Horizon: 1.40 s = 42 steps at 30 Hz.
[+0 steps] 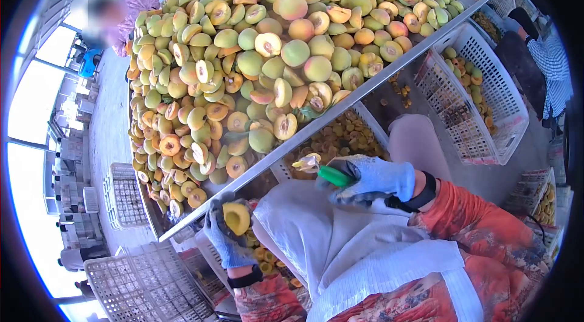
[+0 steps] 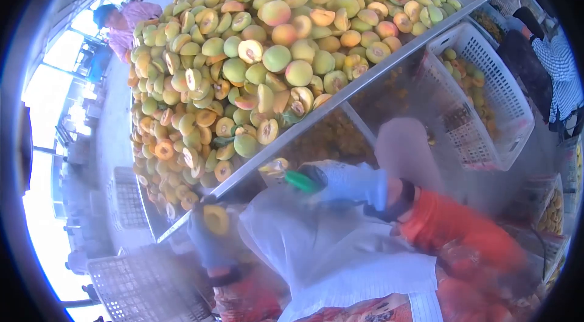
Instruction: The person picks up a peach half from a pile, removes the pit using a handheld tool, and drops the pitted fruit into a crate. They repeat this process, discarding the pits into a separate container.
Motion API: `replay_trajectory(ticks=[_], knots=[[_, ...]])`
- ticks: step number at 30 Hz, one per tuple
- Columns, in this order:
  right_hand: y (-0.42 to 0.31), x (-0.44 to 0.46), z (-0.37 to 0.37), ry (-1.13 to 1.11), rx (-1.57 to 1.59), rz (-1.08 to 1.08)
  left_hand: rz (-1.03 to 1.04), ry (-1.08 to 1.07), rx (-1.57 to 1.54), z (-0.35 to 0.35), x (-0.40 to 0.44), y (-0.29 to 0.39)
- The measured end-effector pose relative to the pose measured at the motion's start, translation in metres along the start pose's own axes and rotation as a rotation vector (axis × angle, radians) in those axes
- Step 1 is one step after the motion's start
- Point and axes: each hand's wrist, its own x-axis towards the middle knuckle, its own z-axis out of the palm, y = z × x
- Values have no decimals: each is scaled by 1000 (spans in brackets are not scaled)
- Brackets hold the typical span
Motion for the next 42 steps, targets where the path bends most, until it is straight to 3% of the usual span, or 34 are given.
replay_trajectory(ticks=[1, 2, 3, 4, 5, 6, 8, 9, 12, 16, 18, 20, 26, 28, 36, 37, 38, 39, 40, 41, 42], knots=[[16, -5, -6, 10, 3, -9, 209, -51, 527, -51, 22, -30], [32, -11, -4, 210, -586, 66, 155, -21, 653, -53, 20, -22], [38, -10, -6, 403, -1188, 140, 159, 62, 567, -56, 33, -28], [33, -6, -6, 399, -1198, 133, 156, 149, 476, -48, 41, -28], [25, -4, 2, 426, -1107, 151, 211, -6, 516, -40, 52, -24], [18, -2, 7, 458, -1020, 167, 31, 5, 440, -8, 55, -9], [16, -2, 9, 484, -1037, 134, -11, -78, 1146, 54, 68, 9], [19, -4, 9, 496, -1033, 110, 151, -147, 1330, 68, 83, -7], [10, -13, 8, 525, -991, 86, 60, -243, 1553, 121, 90, -24], [8, -27, 10, 521, -891, 75, 134, -283, 1546, 104, 110, -54], [4, -30, 11, 488, -957, -21, 35, -405, 276, 74, 112, -66], [19, -26, 14, 466, -934, 7, -138, -480, -478, 74, 69, -18], [-12, -8, 40, 418, -1046, 32, -266, -592, -610, 82, 12, 2], [-14, -2, 44, 535, -1273, -234, -368, -516, -651, 88, 2, -3], [-7, -10, 48, 449, -1581, -121, -395, -479, -664, 105, -19, -7], [-6, -14, 49, 451, -1681, -215, -400, -486, -668, 103, -21, -12], [-5, -20, 50, 455, -1782, -303, -257, -380, -568, 100, -23, -21], [5, -18, 56, 440, -1577, -227, -122, -296, -479, 104, -28, -29], [20, -13, 63, 453, -1383, -134, -119, -264, -588, 109, -37, -24], [33, -11, 68, 502, -1285, -336, 175, -268, -109, 119, -56, -3], [19, -11, 72, 560, -950, -236, 20, -231, -383, 115, -47, -24]])
